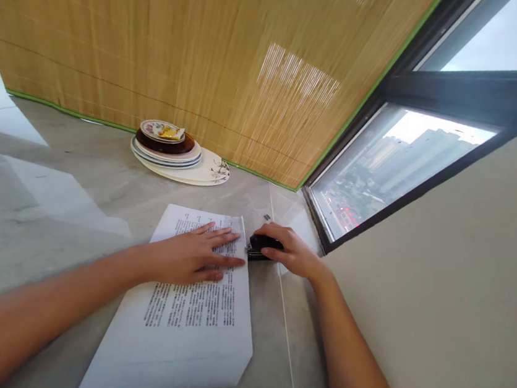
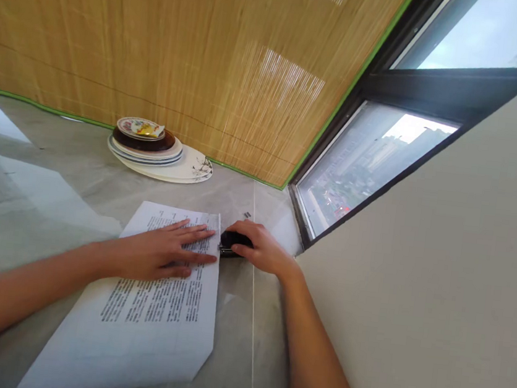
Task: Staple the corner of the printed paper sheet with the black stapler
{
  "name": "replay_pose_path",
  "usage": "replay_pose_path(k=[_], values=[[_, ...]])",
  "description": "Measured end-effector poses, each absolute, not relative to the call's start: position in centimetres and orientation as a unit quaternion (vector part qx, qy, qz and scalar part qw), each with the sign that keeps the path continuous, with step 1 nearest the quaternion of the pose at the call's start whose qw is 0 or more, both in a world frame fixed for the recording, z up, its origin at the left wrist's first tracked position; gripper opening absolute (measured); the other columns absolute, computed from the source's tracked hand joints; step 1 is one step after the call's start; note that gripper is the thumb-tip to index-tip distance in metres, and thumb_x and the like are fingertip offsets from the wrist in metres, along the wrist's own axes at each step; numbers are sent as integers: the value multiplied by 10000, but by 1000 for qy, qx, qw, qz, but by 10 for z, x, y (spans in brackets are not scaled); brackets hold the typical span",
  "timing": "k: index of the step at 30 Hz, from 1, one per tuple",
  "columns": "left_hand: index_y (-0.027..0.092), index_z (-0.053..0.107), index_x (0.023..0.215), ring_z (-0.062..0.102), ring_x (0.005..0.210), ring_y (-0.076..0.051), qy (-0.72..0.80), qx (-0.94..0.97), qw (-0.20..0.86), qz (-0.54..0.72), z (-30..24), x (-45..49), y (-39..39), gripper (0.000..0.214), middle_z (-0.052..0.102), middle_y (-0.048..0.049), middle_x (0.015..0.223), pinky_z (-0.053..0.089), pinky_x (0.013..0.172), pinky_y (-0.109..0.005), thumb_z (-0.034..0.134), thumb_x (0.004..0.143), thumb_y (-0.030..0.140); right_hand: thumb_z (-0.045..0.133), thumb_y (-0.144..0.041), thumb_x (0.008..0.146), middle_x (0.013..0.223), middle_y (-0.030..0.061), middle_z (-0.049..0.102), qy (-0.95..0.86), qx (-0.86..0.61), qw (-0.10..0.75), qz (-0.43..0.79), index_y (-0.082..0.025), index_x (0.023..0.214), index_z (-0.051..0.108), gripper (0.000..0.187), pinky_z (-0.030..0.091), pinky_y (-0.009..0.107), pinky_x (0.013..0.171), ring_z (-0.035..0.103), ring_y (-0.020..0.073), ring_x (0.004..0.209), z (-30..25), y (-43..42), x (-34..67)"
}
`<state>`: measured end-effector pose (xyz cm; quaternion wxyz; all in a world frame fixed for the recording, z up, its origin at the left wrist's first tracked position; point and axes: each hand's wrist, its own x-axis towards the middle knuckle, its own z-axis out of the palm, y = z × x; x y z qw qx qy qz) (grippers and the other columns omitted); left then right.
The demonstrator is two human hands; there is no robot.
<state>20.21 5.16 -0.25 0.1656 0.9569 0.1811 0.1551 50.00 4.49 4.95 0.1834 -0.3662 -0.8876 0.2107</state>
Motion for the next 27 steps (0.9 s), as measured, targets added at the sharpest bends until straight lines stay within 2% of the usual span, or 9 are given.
replay_pose_path(k=[5, 10, 14, 18, 24, 27], values=[[517, 509, 1471, 318, 1537, -343, 174, 953, 183, 169, -4, 204, 50, 514, 301, 40, 1683, 239, 1260, -593, 619, 975, 437, 524, -400, 1033, 1058, 58, 732, -866, -386, 233, 216, -229, 1156, 697, 273, 506, 341, 863, 671, 214, 960, 46, 41, 486], [532, 529, 1449, 355, 1518, -349, 171, 949, 187, 185, -7, 206, 49, 502, 328, 42, 1669, 265, 1247, -597, 626, 965, 438, 605, -371, 995, 986, 49, 735, -852, -387, 272, 224, -233, 1090, 740, 215, 525, 344, 844, 682, 206, 911, 38, 41, 474], [512, 517, 1467, 299, 1543, -353, 179, 952, 194, 153, -6, 206, 49, 499, 272, 37, 1693, 182, 1258, -634, 593, 978, 449, 627, -321, 981, 989, 52, 732, -852, -391, 274, 213, -243, 1076, 768, 187, 524, 343, 840, 679, 202, 908, 37, 39, 470], [492, 478, 1503, 229, 1573, -327, 189, 954, 199, 118, -6, 206, 49, 508, 254, 40, 1703, 135, 1267, -620, 534, 999, 481, 625, -305, 980, 984, 49, 732, -852, -399, 267, 207, -257, 1089, 774, 191, 525, 349, 828, 678, 200, 899, 38, 38, 468], [498, 506, 1481, 306, 1544, -342, 177, 954, 189, 155, -9, 207, 50, 497, 307, 20, 1685, 198, 1256, -607, 570, 989, 467, 619, -284, 983, 979, 45, 727, -855, -396, 266, 204, -255, 1092, 775, 192, 514, 331, 814, 669, 188, 890, 37, 38, 466], [492, 483, 1499, 283, 1552, -344, 175, 959, 174, 138, -8, 206, 50, 500, 287, 13, 1692, 198, 1255, -609, 550, 1004, 470, 622, -263, 981, 972, 42, 723, -856, -398, 261, 200, -244, 1072, 774, 178, 506, 325, 811, 661, 183, 884, 37, 38, 466]])
